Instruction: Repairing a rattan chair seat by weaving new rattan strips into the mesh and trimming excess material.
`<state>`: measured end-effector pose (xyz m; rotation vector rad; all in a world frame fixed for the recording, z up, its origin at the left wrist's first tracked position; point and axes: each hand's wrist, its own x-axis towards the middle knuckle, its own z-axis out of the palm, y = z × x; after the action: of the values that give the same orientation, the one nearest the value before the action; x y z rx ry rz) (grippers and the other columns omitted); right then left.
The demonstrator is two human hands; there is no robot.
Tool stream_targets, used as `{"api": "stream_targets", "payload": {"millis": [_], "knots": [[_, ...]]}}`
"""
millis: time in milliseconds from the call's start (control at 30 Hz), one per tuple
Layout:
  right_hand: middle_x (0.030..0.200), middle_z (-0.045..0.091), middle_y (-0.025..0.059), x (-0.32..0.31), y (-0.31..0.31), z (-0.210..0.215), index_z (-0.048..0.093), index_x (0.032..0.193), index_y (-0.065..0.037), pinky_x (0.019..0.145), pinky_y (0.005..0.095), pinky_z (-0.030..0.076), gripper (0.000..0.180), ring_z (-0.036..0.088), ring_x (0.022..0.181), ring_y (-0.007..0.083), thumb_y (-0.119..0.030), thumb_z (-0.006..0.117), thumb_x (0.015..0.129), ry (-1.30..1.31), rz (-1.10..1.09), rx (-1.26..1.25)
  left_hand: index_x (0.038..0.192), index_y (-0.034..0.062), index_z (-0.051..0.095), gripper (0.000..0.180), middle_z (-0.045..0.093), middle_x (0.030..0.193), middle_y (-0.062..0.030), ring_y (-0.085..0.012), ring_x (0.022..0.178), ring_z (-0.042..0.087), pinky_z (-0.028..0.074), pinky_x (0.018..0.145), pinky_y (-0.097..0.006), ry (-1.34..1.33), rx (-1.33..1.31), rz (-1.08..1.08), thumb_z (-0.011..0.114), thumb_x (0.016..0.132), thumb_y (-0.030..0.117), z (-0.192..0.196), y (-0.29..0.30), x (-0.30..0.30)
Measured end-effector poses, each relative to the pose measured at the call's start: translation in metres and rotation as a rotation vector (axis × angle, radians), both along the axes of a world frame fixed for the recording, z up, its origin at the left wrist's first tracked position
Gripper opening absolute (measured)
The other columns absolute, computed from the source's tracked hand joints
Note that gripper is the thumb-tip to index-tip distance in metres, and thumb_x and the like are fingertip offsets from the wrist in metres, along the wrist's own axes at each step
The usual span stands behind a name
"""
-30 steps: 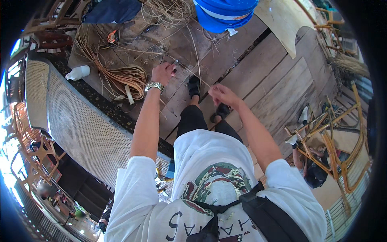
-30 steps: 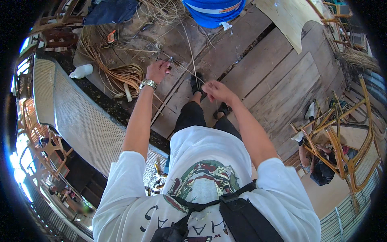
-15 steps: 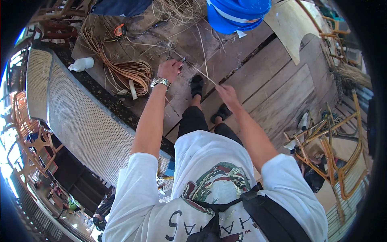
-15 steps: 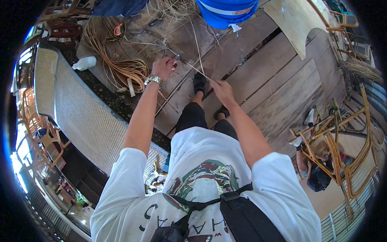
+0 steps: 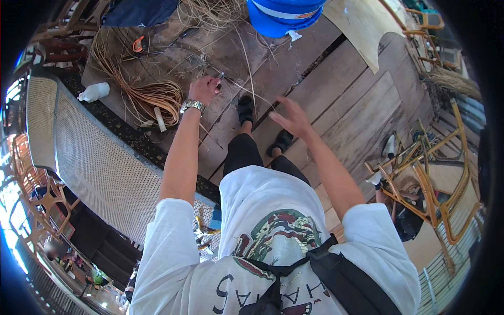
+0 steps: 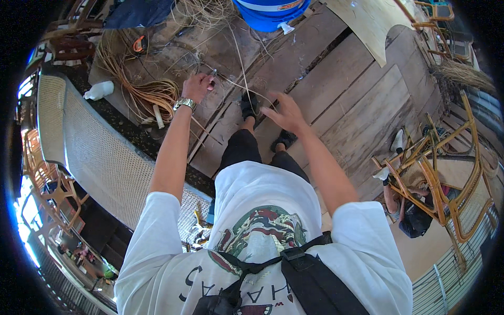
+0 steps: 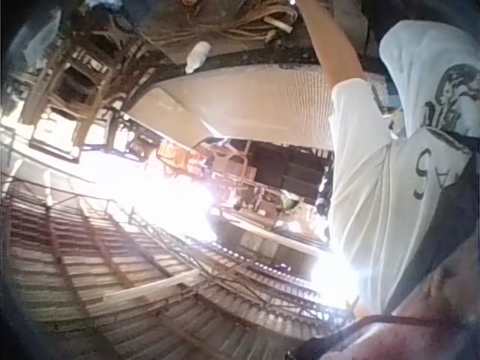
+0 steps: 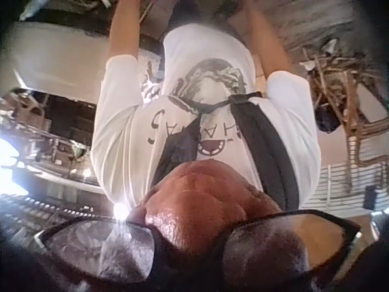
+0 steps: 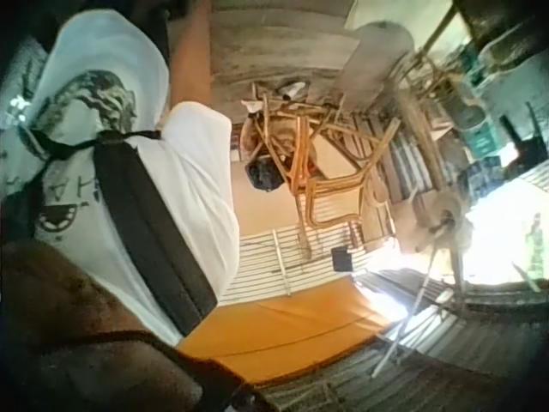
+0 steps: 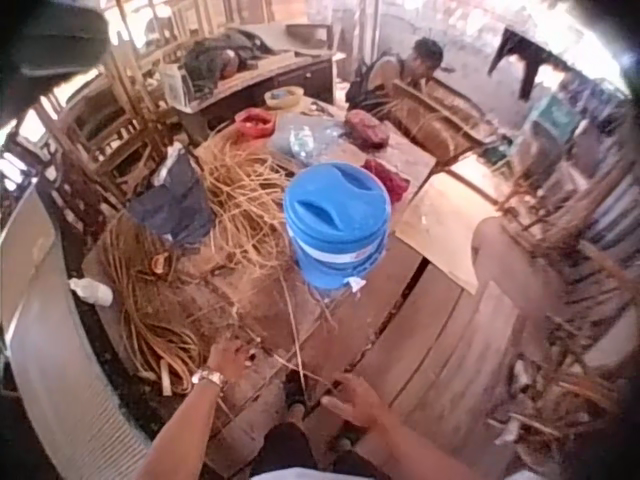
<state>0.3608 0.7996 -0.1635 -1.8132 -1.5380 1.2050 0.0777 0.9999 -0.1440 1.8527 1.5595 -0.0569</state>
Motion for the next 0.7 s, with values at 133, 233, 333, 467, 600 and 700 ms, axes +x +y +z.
{"api": "stream_targets", "payload": {"millis": [133, 233, 333, 467, 600, 700], "knots": [[0.112, 0.067, 0.0207, -0.058, 0.088, 0.026, 0.06, 0.121, -0.003, 0.086, 0.0436, 0.051, 0.062, 0.067, 0.1, 0.0334, -0.057, 0.063, 0.088, 0.11, -0.048, -0.155, 0.093, 0.0109, 0.072, 0.035, 0.074, 0.077, -0.0051, -0.0285, 0.086, 0.07, 0.051, 0.084, -0.041, 0.016, 0.003, -0.012, 0.054, 0.094, 0.041, 0.002, -0.001, -0.001], [0.077, 0.068, 0.0204, -0.078, 0.101, -0.001, 0.061, 0.082, -0.003, 0.072, 0.0486, 0.054, 0.051, 0.067, 0.078, 0.0416, -0.051, 0.054, 0.096, 0.062, -0.044, -0.264, 0.094, 0.0102, 0.073, 0.036, 0.074, 0.077, -0.0052, -0.0284, 0.086, 0.07, 0.051, 0.084, -0.041, 0.016, 0.003, -0.023, 0.054, 0.095, 0.041, -0.008, 0.0, -0.002], [0.082, 0.068, 0.0233, -0.08, 0.095, -0.025, 0.062, 0.085, -0.003, 0.073, 0.0516, 0.053, 0.044, 0.066, 0.081, 0.0446, -0.043, 0.049, 0.099, -0.142, -0.014, -0.022, 0.093, 0.0099, 0.073, 0.035, 0.074, 0.077, -0.0051, -0.0282, 0.086, 0.07, 0.051, 0.083, -0.041, -0.008, -0.019, -0.006, 0.054, 0.094, 0.04, -0.002, -0.002, 0.004], [0.093, 0.068, 0.019, -0.057, 0.045, -0.017, 0.064, 0.099, -0.006, 0.076, 0.0535, 0.052, 0.023, 0.065, 0.09, 0.0424, -0.025, 0.054, 0.093, -0.282, 0.145, 0.177, 0.092, 0.0102, 0.073, 0.033, 0.073, 0.077, -0.0057, -0.028, 0.084, 0.07, 0.052, 0.082, -0.04, -0.036, -0.021, 0.019, 0.055, 0.094, 0.038, 0.004, -0.005, 0.001], [0.095, 0.066, 0.0175, 0.021, -0.13, -0.049, 0.066, 0.108, -0.01, 0.08, 0.0489, 0.052, 0.024, 0.064, 0.092, 0.0391, -0.021, 0.057, 0.089, -0.488, 0.076, -0.379, 0.091, 0.0097, 0.073, 0.033, 0.073, 0.075, -0.0063, -0.0283, 0.083, 0.07, 0.052, 0.081, -0.04, -0.033, 0.0, 0.044, 0.055, 0.094, 0.038, 0.002, -0.01, -0.012], [0.109, 0.069, 0.0193, 0.157, -0.395, -0.075, 0.069, 0.11, -0.01, 0.082, 0.0502, 0.052, 0.028, 0.066, 0.099, 0.0401, -0.023, 0.06, 0.088, -0.631, 0.029, -0.988, 0.096, 0.0083, 0.072, 0.035, 0.073, 0.074, -0.0079, -0.0303, 0.082, 0.07, 0.052, 0.081, -0.041, 0.001, -0.039, 0.022, 0.055, 0.094, 0.039, -0.001, -0.004, -0.009]]}}
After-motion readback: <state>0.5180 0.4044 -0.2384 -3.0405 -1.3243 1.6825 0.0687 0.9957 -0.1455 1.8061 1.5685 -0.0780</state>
